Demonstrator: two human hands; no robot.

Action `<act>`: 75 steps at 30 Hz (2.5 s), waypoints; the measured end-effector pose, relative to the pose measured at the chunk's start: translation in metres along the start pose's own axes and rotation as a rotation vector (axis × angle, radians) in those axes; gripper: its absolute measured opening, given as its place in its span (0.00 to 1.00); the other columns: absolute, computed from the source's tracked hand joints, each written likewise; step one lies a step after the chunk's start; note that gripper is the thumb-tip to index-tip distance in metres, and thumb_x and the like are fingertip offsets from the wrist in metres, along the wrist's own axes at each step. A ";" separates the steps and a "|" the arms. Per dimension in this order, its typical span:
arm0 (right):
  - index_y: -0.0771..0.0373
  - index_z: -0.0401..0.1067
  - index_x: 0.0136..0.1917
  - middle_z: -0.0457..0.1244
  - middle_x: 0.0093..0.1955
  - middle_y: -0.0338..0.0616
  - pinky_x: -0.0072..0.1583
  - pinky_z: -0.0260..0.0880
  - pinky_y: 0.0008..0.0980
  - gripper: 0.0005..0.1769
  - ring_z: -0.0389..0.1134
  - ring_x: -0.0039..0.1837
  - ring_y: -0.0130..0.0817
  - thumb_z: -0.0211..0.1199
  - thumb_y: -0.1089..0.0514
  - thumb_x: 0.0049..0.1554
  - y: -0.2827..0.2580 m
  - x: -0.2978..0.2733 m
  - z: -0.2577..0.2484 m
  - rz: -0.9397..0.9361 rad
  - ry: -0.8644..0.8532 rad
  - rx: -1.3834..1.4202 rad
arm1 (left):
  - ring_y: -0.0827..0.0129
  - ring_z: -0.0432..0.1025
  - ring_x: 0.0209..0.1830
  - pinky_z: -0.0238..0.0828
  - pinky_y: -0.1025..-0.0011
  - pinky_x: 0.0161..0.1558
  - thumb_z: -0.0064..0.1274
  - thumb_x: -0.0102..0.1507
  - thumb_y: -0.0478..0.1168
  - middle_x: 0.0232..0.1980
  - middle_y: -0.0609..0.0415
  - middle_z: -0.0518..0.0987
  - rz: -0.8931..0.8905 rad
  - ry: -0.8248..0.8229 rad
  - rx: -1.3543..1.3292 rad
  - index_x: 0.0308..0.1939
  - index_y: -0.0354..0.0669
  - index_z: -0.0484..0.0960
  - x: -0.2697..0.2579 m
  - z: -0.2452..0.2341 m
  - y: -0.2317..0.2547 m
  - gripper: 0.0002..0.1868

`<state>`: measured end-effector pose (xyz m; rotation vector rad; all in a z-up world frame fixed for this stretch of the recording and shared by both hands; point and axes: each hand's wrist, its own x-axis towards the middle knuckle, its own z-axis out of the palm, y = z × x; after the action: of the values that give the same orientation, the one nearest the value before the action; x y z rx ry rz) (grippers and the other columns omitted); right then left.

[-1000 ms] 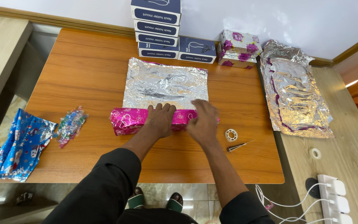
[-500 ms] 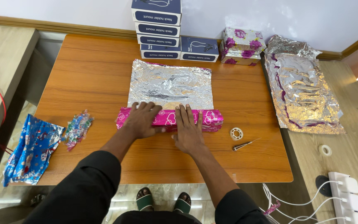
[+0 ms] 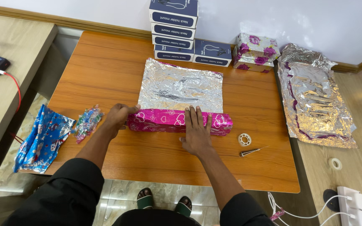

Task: The person wraps a small rectangular box with pink patterned wrapping paper on a wooden table. They fold the paper edges, apply clear tape to secure the folds, and use a utility knife to cut the tape. The wrapped box remains on the table at the end.

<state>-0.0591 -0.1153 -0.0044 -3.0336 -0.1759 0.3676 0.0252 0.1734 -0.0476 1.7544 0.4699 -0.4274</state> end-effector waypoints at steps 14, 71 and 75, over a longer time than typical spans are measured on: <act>0.58 0.26 0.83 0.26 0.87 0.46 0.79 0.16 0.64 0.61 0.19 0.86 0.44 0.67 0.47 0.55 0.000 -0.002 0.004 0.005 0.029 0.028 | 0.72 0.77 0.30 0.73 0.80 0.27 0.61 0.59 0.27 0.39 0.46 0.83 0.100 0.231 -0.451 0.53 0.31 0.78 -0.007 -0.007 0.003 0.18; 0.47 0.54 0.80 0.42 0.84 0.47 0.75 0.29 0.77 0.42 0.36 0.84 0.54 0.61 0.58 0.55 0.025 0.019 0.016 -0.053 0.161 -0.173 | 0.50 0.76 0.60 0.73 0.56 0.61 0.64 0.52 0.50 0.59 0.44 0.82 0.402 -0.457 0.817 0.59 0.57 0.81 0.035 0.110 0.023 0.30; 0.45 0.50 0.80 0.40 0.85 0.45 0.75 0.39 0.72 0.48 0.36 0.84 0.55 0.64 0.61 0.50 0.019 0.007 0.012 -0.096 0.039 0.049 | 0.49 0.74 0.63 0.70 0.56 0.62 0.64 0.53 0.49 0.61 0.42 0.80 0.379 -0.454 0.824 0.62 0.55 0.77 0.039 0.109 0.022 0.32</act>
<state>-0.0528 -0.1322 -0.0196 -2.9676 -0.3037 0.3011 0.0656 0.0657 -0.0735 2.3678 -0.4311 -0.7878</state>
